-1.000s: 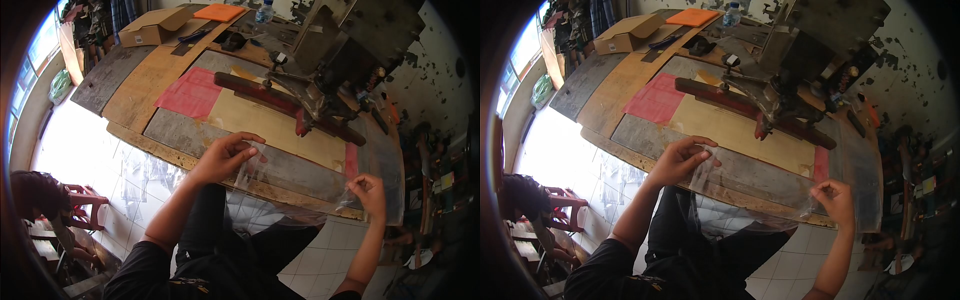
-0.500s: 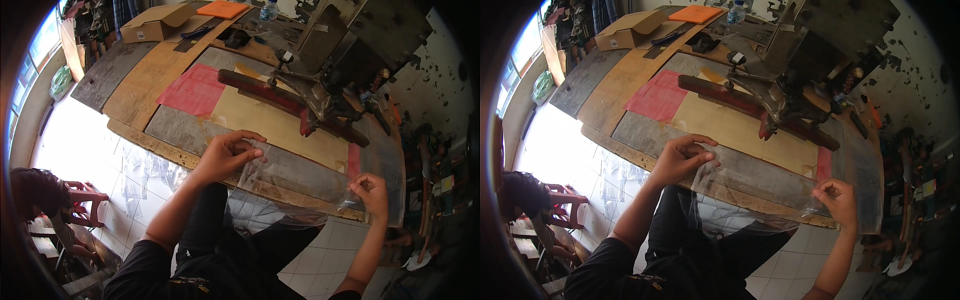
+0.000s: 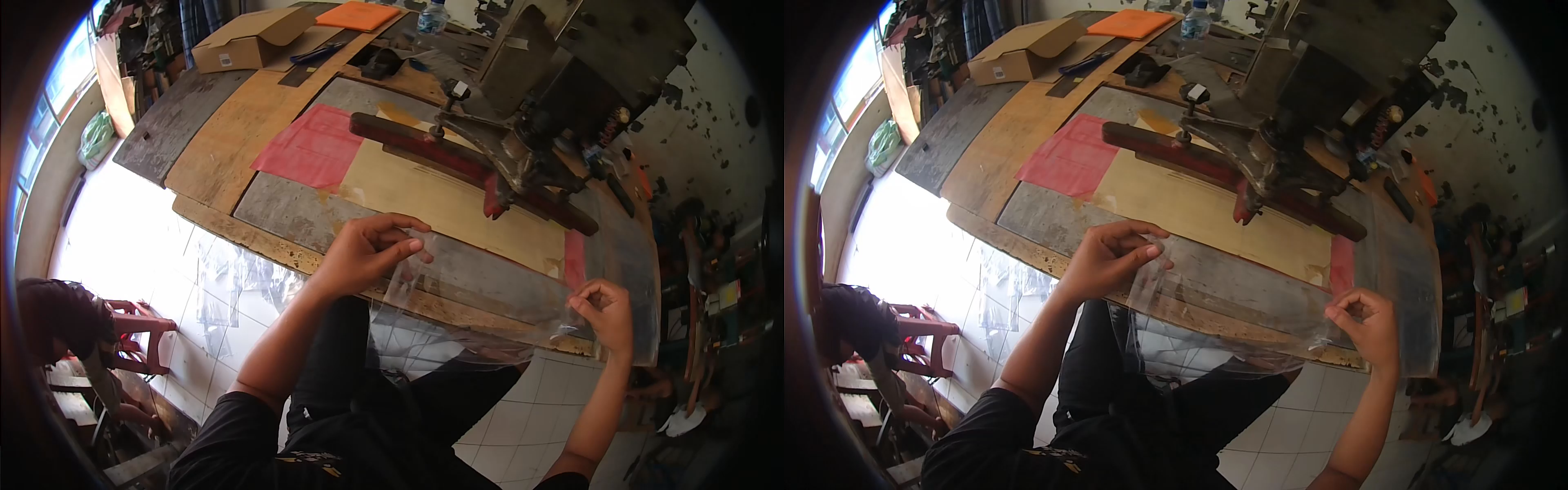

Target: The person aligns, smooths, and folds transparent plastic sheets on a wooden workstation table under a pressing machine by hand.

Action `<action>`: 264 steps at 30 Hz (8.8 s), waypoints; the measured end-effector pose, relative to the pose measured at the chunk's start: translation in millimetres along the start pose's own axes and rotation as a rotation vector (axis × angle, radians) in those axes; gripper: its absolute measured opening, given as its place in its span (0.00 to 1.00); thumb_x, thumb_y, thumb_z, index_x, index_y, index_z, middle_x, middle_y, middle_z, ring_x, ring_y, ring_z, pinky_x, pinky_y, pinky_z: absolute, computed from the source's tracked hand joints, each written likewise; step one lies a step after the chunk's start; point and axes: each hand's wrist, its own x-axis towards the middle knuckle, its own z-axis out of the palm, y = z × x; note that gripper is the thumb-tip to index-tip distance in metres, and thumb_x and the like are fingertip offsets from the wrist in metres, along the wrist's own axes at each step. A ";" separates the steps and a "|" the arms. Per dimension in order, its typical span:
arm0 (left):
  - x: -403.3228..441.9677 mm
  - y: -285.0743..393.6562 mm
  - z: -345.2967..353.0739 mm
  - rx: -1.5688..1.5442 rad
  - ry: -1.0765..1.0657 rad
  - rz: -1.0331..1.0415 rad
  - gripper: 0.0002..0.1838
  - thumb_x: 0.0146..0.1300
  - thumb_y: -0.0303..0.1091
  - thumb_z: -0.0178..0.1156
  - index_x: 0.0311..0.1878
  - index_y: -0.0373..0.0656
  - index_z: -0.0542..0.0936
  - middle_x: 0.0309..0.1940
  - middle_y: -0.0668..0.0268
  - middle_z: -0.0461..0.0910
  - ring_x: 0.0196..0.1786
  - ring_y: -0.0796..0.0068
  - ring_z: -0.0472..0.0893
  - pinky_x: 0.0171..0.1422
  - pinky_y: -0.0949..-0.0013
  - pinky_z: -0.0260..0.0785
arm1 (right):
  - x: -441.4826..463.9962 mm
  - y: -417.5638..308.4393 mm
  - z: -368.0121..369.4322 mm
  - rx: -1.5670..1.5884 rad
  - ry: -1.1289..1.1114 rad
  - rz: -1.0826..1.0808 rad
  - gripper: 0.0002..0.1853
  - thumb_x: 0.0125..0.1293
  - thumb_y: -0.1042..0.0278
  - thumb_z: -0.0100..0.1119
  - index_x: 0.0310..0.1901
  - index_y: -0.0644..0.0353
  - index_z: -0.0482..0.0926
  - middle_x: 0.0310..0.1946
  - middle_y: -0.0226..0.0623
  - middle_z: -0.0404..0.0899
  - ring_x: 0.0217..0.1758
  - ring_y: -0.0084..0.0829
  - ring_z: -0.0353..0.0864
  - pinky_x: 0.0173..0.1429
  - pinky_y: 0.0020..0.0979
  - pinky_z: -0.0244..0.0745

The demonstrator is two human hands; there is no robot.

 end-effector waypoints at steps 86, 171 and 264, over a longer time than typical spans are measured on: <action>2.4 -14.8 -8.4 0.160 0.249 0.030 0.17 0.76 0.30 0.71 0.62 0.35 0.85 0.36 0.70 0.91 0.33 0.95 0.77 0.32 0.83 0.61 | -22.0 -11.3 -1.7 0.129 0.122 -0.071 0.10 0.75 0.78 0.69 0.54 0.71 0.85 0.43 0.38 0.90 0.47 0.25 0.90 0.55 0.26 0.81; 74.7 -7.6 -22.3 1.620 -0.210 0.358 0.20 0.72 0.46 0.66 0.53 0.38 0.82 0.56 0.57 0.80 0.61 0.57 0.80 0.65 0.57 0.74 | 69.2 26.9 70.9 -0.778 0.210 -0.296 0.14 0.73 0.69 0.68 0.55 0.66 0.84 0.55 0.47 0.88 0.59 0.49 0.88 0.63 0.46 0.83; 78.5 -2.0 -21.8 1.578 -0.276 0.202 0.44 0.67 0.56 0.70 0.71 0.25 0.74 0.78 0.40 0.68 0.81 0.42 0.68 0.84 0.47 0.63 | 104.4 69.9 59.9 -0.599 0.394 -0.324 0.11 0.66 0.78 0.74 0.48 0.67 0.86 0.50 0.45 0.91 0.54 0.47 0.90 0.59 0.42 0.85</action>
